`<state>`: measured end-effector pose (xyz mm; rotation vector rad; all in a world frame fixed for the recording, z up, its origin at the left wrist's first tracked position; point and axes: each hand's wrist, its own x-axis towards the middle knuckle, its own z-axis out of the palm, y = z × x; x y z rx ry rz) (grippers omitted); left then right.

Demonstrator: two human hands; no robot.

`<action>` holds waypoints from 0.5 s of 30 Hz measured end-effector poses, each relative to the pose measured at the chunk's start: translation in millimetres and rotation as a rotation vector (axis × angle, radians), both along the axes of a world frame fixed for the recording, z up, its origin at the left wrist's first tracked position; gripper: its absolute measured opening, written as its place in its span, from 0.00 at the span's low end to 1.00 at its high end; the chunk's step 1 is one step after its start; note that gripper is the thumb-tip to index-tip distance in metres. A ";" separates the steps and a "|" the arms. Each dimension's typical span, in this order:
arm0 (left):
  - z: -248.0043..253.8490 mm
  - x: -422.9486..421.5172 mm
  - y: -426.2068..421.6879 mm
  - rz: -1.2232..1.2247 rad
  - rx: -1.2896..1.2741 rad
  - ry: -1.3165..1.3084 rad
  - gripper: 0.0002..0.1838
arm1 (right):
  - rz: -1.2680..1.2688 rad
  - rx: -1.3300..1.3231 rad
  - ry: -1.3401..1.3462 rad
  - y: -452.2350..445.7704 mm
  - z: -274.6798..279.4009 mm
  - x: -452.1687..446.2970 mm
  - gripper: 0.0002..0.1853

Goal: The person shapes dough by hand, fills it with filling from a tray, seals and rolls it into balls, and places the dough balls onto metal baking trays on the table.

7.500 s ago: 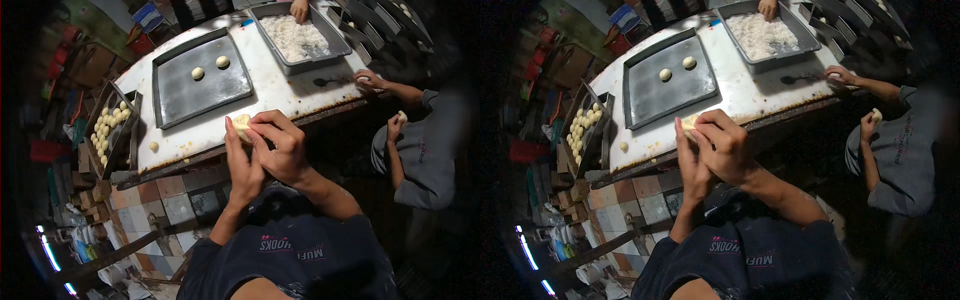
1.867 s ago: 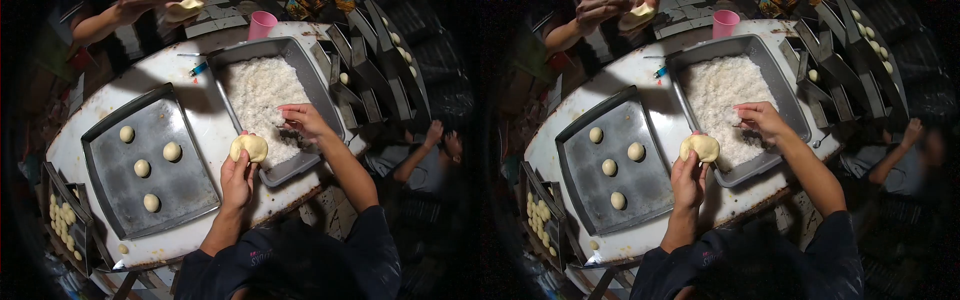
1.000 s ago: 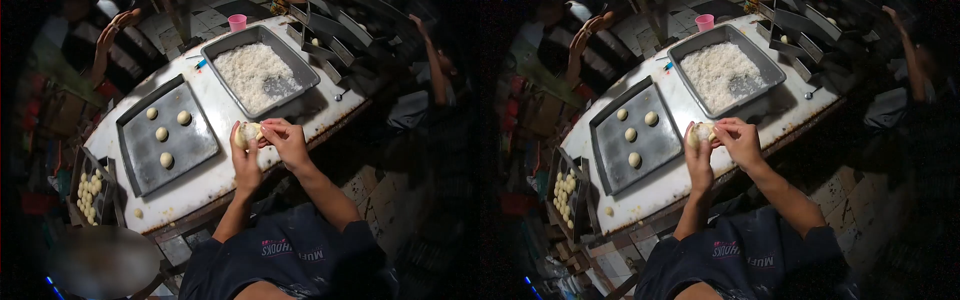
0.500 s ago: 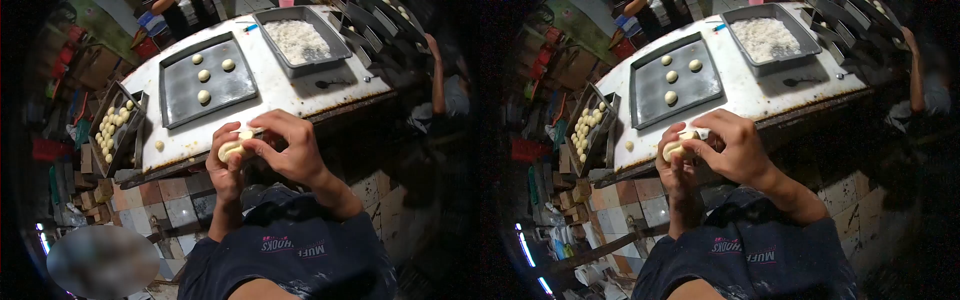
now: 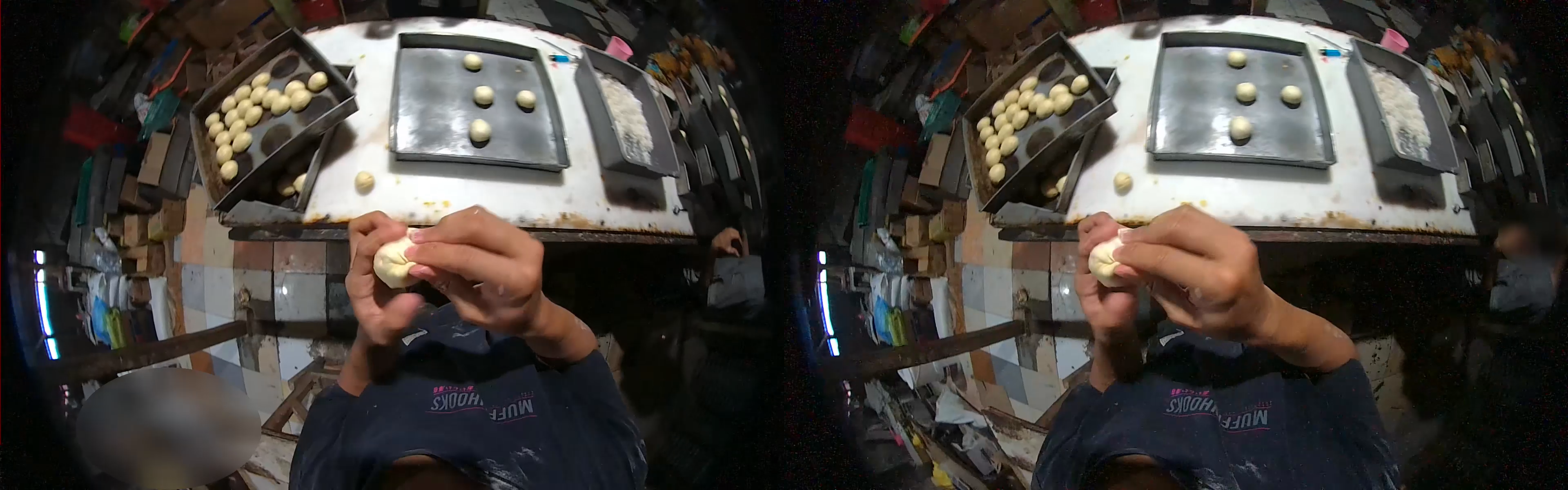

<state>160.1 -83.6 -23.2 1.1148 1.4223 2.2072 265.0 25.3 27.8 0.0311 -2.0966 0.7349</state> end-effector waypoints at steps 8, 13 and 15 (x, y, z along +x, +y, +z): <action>-10.2 -65.3 18.9 -0.199 0.215 0.215 0.19 | 0.033 -0.481 -0.050 -8.0 -7.3 -43.5 0.15; 4.6 -45.0 65.3 -0.136 0.092 -0.033 0.50 | -0.068 -0.277 0.078 19.0 -17.8 -33.1 0.16; -2.4 -42.7 90.5 -0.418 0.061 -0.127 0.63 | -0.015 -0.363 0.107 40.2 -22.5 -21.6 0.16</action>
